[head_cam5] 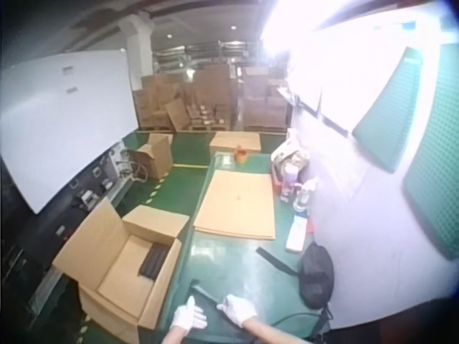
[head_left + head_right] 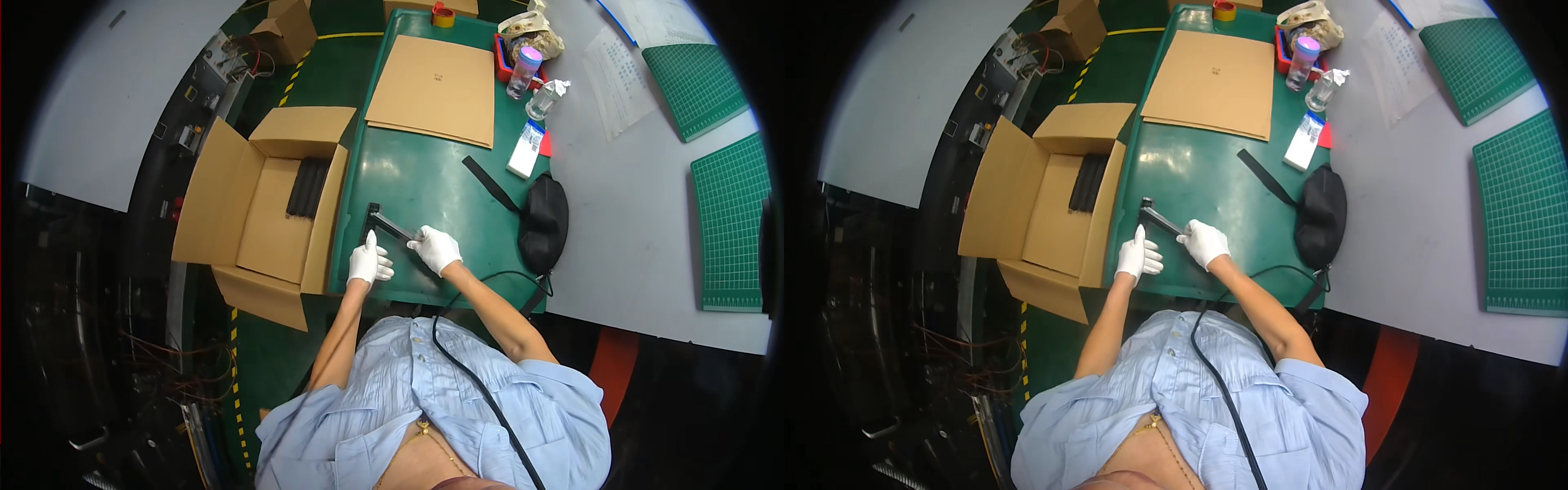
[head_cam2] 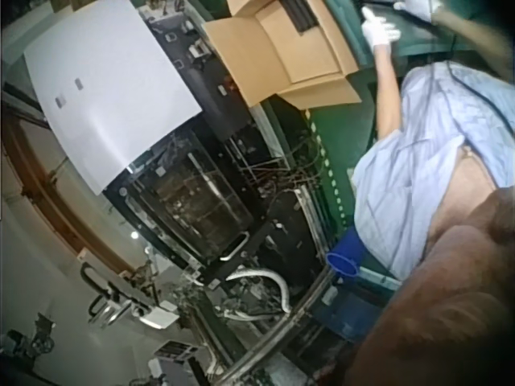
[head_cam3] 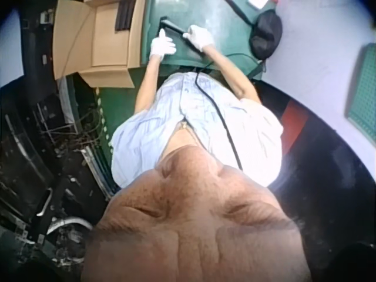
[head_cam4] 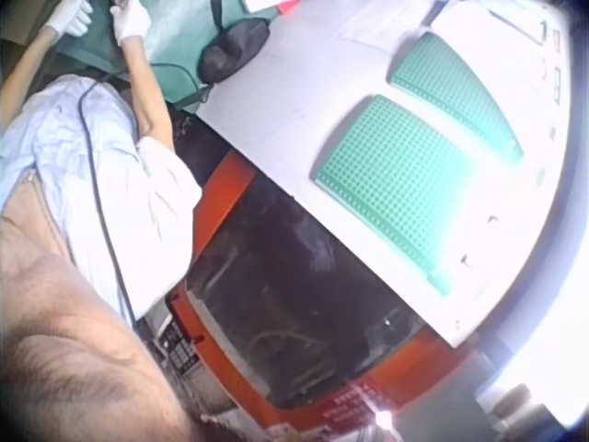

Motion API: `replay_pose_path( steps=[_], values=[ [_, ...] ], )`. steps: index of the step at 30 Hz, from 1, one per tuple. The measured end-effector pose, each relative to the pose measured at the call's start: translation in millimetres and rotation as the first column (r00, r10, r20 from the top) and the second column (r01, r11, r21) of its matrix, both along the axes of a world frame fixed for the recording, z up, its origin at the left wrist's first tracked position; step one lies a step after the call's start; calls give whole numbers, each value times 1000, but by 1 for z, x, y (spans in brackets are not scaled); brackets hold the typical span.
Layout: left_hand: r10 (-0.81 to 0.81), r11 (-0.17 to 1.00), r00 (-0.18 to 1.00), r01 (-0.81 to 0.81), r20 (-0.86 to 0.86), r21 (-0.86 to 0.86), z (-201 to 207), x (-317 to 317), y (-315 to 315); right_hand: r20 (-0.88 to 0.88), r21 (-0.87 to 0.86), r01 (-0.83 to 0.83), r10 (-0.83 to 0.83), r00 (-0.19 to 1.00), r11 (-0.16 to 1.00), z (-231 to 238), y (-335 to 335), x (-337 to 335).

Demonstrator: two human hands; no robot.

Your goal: The person scrapes the edges of plastic components using a tool and places them into a cardboard box. The person then opens an injection molding machine, removes molded plastic components from the mold, closes the machine door, and scrapes the edges of the newly removed components with the tool.

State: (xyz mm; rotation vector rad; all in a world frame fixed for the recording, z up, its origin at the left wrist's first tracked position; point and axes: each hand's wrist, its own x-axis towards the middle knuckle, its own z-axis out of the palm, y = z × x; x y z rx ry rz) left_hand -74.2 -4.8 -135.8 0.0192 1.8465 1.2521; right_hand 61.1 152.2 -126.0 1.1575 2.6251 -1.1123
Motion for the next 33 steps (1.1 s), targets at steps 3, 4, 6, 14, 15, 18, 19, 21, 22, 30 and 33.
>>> replay_pose_path(
  steps=[3,4,6,14,15,18,19,21,22,30,33],
  values=[
    [-83,995,760,25,644,99,-21,-5,-2,-73,176,-201,217,973,964,38,0,23],
    [-66,992,600,-50,797,119,-17,-5,3,-124,276,-296,339,933,915,46,3,32],
    [-461,855,345,-75,817,514,-4,-5,12,-222,467,-405,548,807,786,58,11,53],
    [-521,727,764,164,380,667,134,37,27,-310,3,-141,135,941,990,212,-6,77],
    [-452,731,812,100,370,675,137,45,28,-394,-272,-25,-88,915,962,205,-11,81],
    [-347,730,756,-154,556,666,141,57,22,-368,-765,47,-497,786,642,197,-33,98],
    [-271,743,769,-215,579,634,148,62,17,-378,-826,-20,-527,762,564,188,-40,103],
    [-124,805,851,-215,511,552,156,71,14,-396,-870,-105,-556,731,482,180,-51,110],
    [-80,834,883,-195,463,516,160,73,13,-388,-875,-101,-560,732,474,180,-54,111],
    [-37,907,956,-90,290,411,168,82,12,-563,295,-272,397,725,916,175,-50,101],
    [-46,958,962,-35,270,286,183,88,14,-517,398,-293,476,711,869,173,-50,97]
  ],
)
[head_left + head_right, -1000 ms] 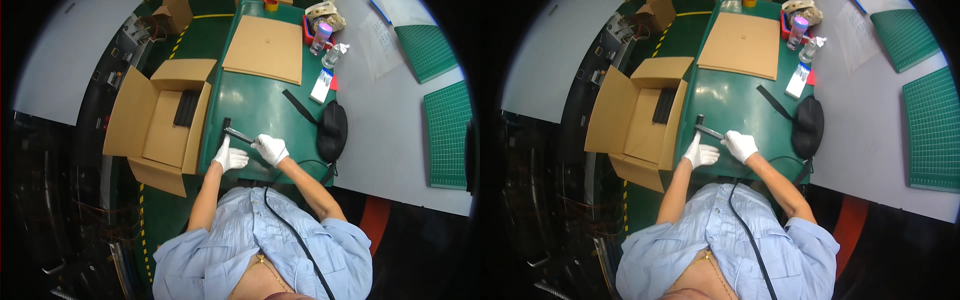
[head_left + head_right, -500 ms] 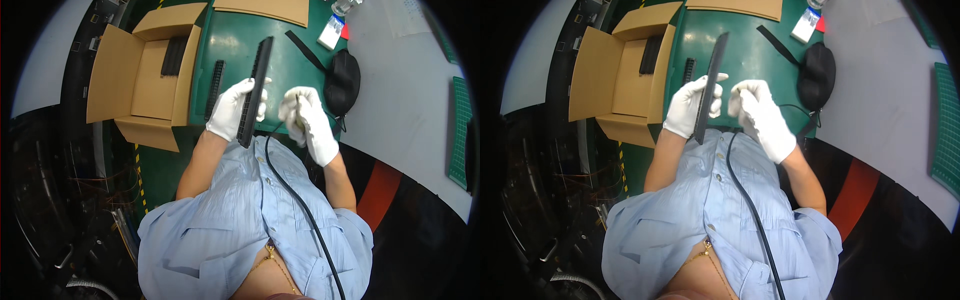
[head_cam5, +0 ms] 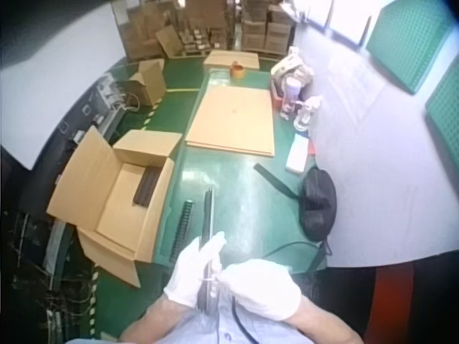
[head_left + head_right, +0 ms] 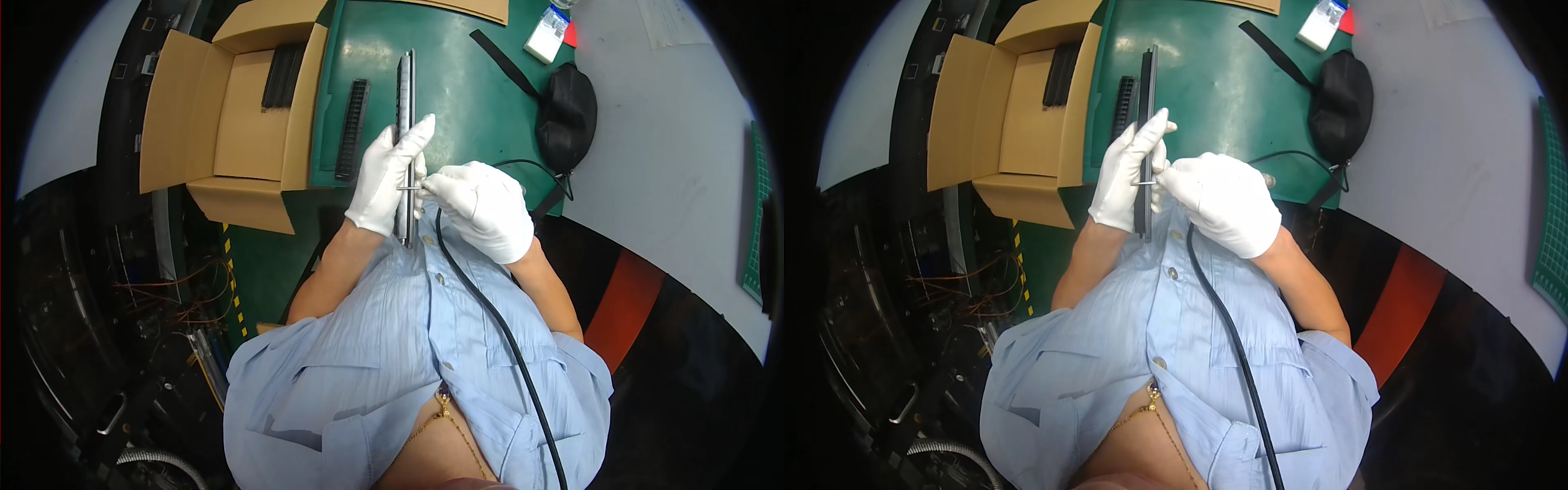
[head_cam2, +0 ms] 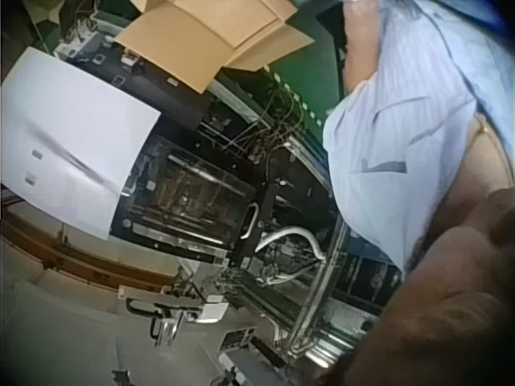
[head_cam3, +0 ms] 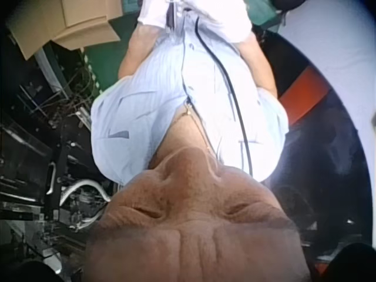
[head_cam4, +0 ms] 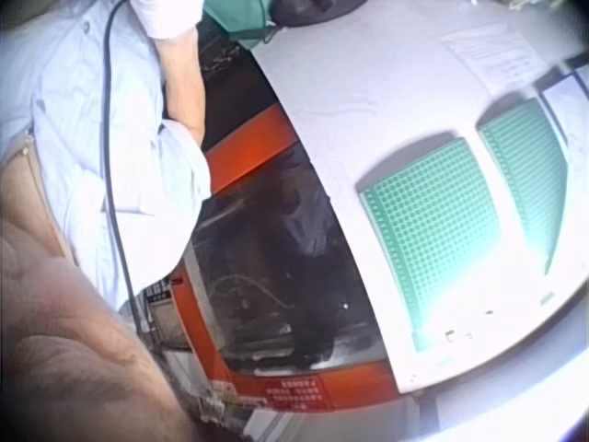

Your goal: The person scrapes the edges of plastic components using a tool and places them into a cardboard box. The person then opens an injection molding machine, removes molded plastic components from the mold, closes the machine door, and scrapes the edges of the newly removed components with the tool.

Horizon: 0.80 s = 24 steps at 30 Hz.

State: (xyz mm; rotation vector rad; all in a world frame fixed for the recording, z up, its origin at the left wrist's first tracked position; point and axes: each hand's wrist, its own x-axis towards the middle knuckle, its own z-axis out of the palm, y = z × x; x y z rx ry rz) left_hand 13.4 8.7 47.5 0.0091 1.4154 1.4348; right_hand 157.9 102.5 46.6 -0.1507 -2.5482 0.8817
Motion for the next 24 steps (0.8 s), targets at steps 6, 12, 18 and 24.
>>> replay_pose_path(
  steps=[6,12,18,24],
  values=[
    [39,999,999,-39,29,15,-16,1,-3,-37,322,8,4,999,947,-7,-11,9],
    [35,999,999,-37,29,38,-17,2,-5,-110,327,-2,40,993,945,-6,-23,19],
    [26,999,1000,-26,7,39,-20,3,-4,-77,262,-75,98,992,962,-4,-28,30],
    [35,993,999,-34,-9,109,-18,3,-6,-92,175,-73,90,992,982,-3,-34,36]
  ],
)
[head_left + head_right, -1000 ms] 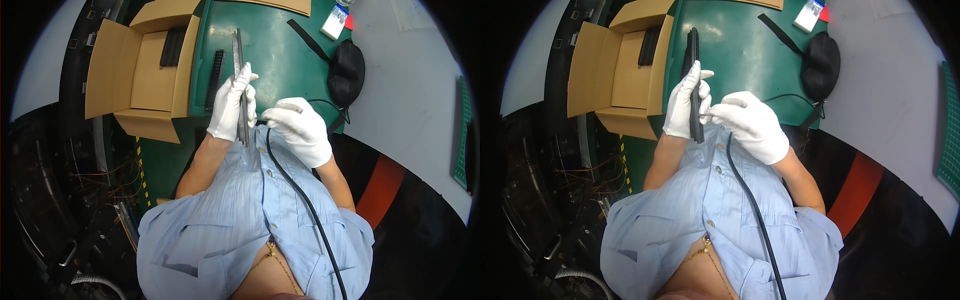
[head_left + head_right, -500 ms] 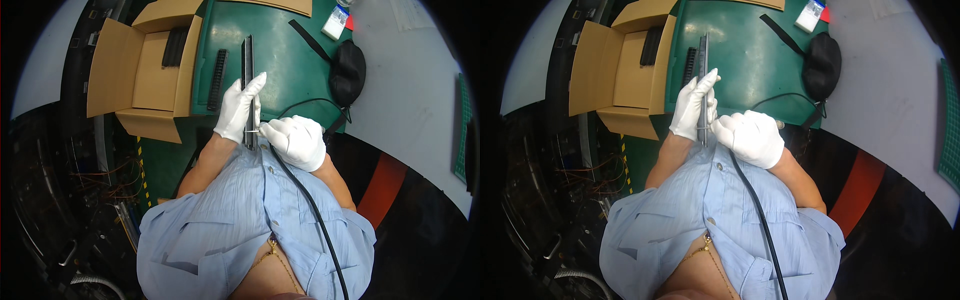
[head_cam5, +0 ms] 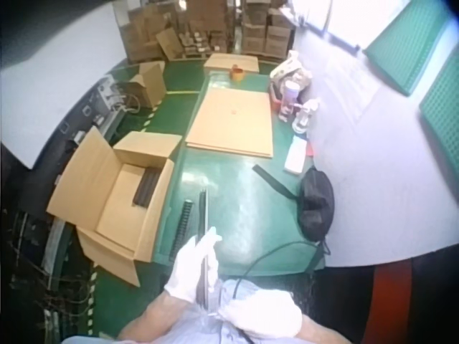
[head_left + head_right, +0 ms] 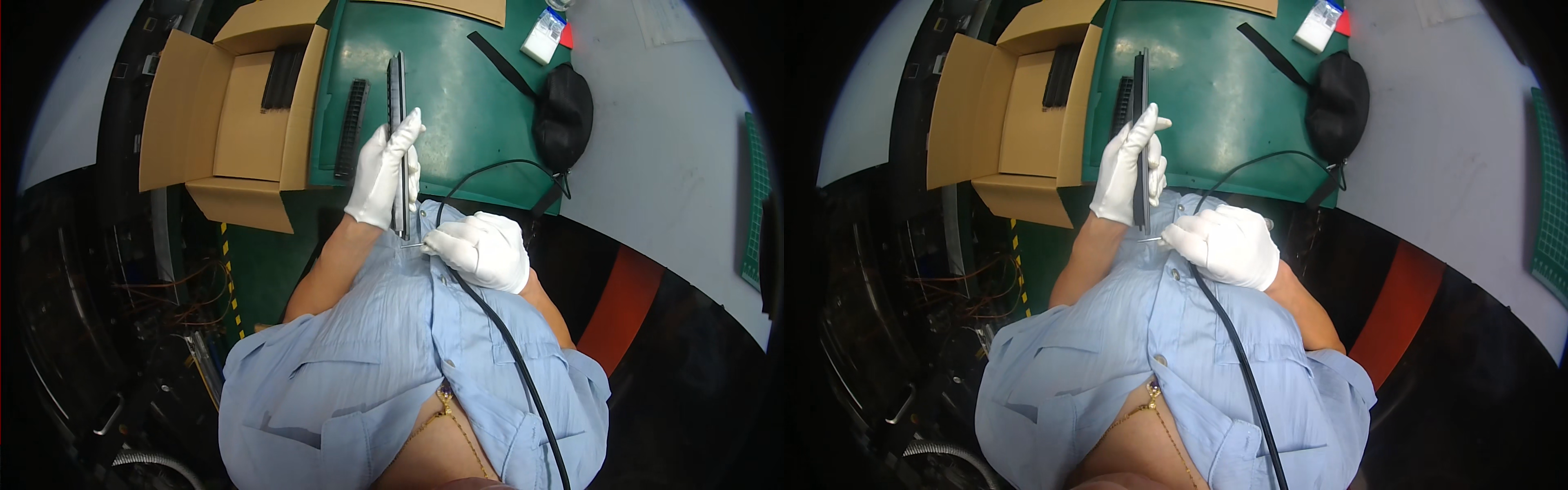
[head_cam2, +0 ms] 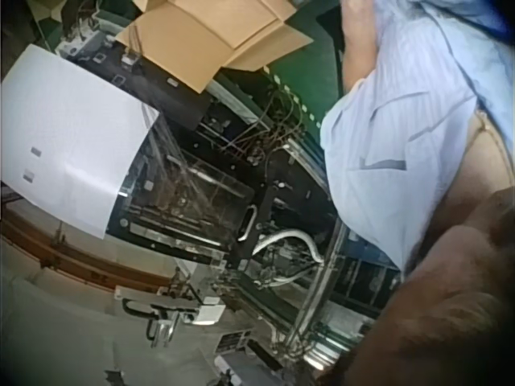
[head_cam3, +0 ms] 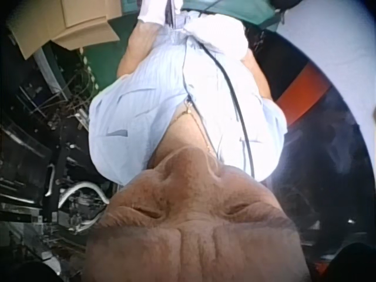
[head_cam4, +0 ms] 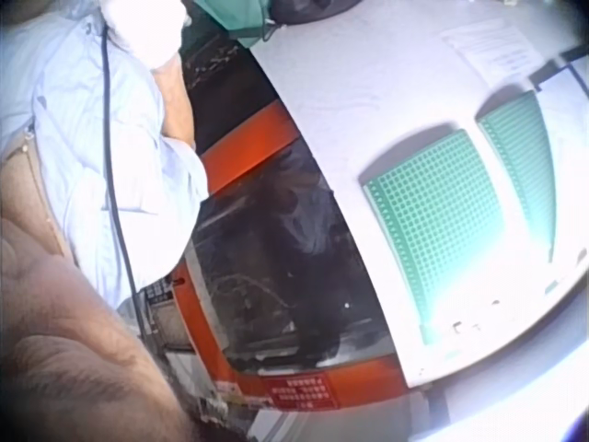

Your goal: The person scrapes the edges of plastic components using a tool and places them into a cardboard box. The person then opens an injection molding machine, removes molded plastic components from the mold, closes the machine door, and scrapes the edges of the newly removed components with the tool.

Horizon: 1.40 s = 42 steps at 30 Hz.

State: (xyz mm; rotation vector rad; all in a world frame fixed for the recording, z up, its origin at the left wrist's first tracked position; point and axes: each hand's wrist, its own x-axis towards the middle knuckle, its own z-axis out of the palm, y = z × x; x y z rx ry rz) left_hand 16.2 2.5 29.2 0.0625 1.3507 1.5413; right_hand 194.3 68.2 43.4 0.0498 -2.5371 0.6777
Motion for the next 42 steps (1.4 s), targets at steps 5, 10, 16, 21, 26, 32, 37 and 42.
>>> replay_pose_path(
  steps=[5,10,16,21,26,32,37,42],
  values=[
    [13,990,986,-37,168,139,-2,15,-15,8,-52,8,-7,1000,999,-1,0,-1],
    [-15,1000,983,10,182,26,15,31,-28,19,-43,112,-112,994,993,4,5,-4],
    [-83,996,996,84,26,-20,23,45,-38,-20,-36,176,-177,984,984,11,24,-8],
    [-168,986,982,168,-87,-12,23,49,-42,-32,-80,210,-213,977,974,17,39,-13],
    [-163,987,979,163,-119,-12,24,54,-40,-73,-56,266,-269,960,962,19,56,-22],
    [-190,982,974,189,-126,-24,31,56,-37,-114,-46,302,-306,945,952,20,81,-31],
    [-186,982,974,183,-131,-34,33,57,-35,-128,-28,347,-348,929,937,22,91,-35],
    [-201,980,971,200,-126,-25,33,56,-35,-121,6,380,-376,919,925,19,95,-38]
  ],
)
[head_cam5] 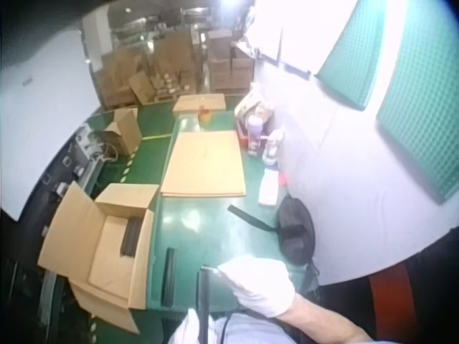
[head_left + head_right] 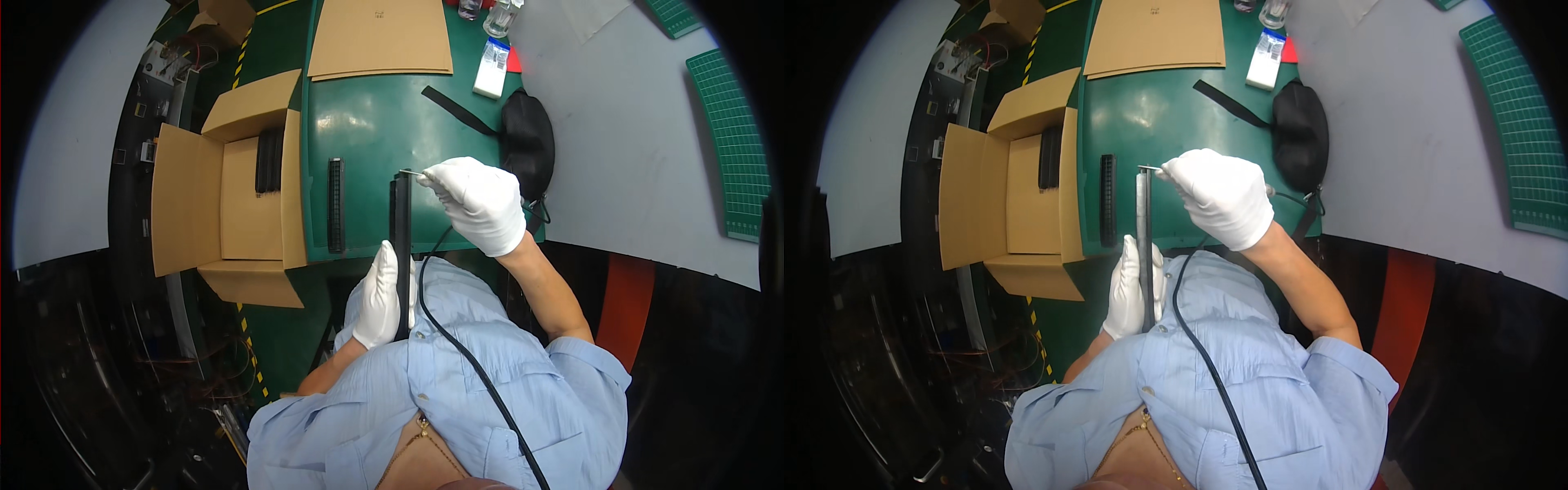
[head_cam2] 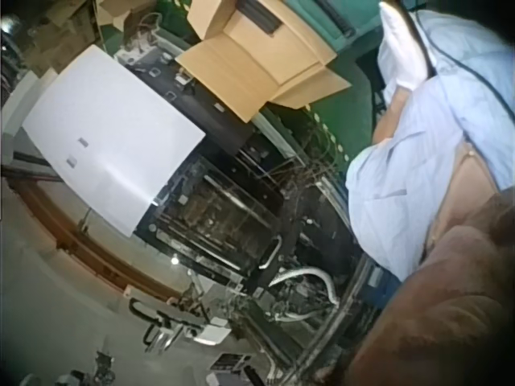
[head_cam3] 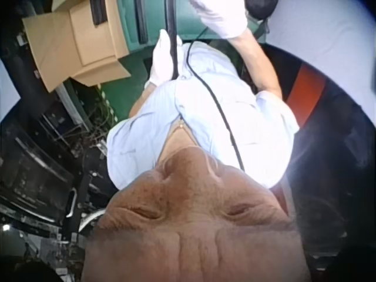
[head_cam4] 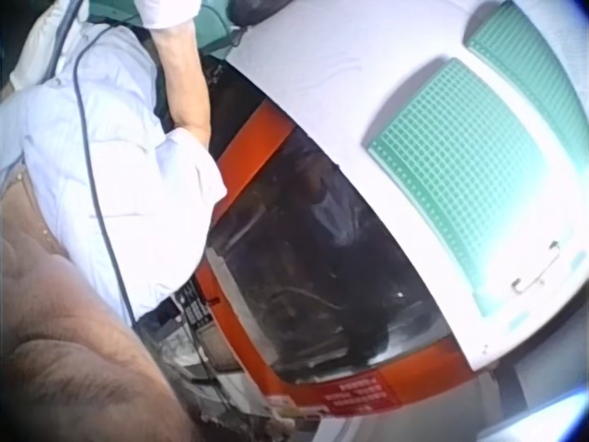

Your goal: The person scrapes the edges of plastic components using a tool and places them into a cardboard box. The person then opens an injection molding machine, removes molded plastic components from the mold, closes the machine door, and scrapes the edges of the newly removed components with the tool.

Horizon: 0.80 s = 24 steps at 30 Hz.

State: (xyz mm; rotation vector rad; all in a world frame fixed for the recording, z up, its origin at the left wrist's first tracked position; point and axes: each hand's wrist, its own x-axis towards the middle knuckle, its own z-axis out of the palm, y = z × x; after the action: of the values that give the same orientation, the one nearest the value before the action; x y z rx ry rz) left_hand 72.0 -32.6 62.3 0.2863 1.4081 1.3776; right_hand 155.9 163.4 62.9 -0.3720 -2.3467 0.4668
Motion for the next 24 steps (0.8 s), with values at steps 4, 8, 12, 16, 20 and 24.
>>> replay_pose_path(
  steps=[4,8,12,16,20,24],
  values=[
    [-15,999,1000,16,-6,36,-1,0,1,-121,-45,9,-15,993,999,-3,0,-5],
    [-34,998,999,33,21,49,-1,-2,2,-27,-953,-23,-7,1000,302,22,5,-3],
    [-47,998,999,46,11,45,1,-2,4,-3,-996,11,157,988,-87,29,6,-9],
    [-97,994,994,99,-41,52,-3,-11,9,134,-987,114,179,975,116,46,-1,-17],
    [152,981,951,-112,-270,156,1,-28,49,291,-909,154,326,899,387,62,-12,-23],
    [278,959,865,-222,-419,177,-1,-36,49,28,-884,-138,345,938,447,37,-41,-6]
  ],
)
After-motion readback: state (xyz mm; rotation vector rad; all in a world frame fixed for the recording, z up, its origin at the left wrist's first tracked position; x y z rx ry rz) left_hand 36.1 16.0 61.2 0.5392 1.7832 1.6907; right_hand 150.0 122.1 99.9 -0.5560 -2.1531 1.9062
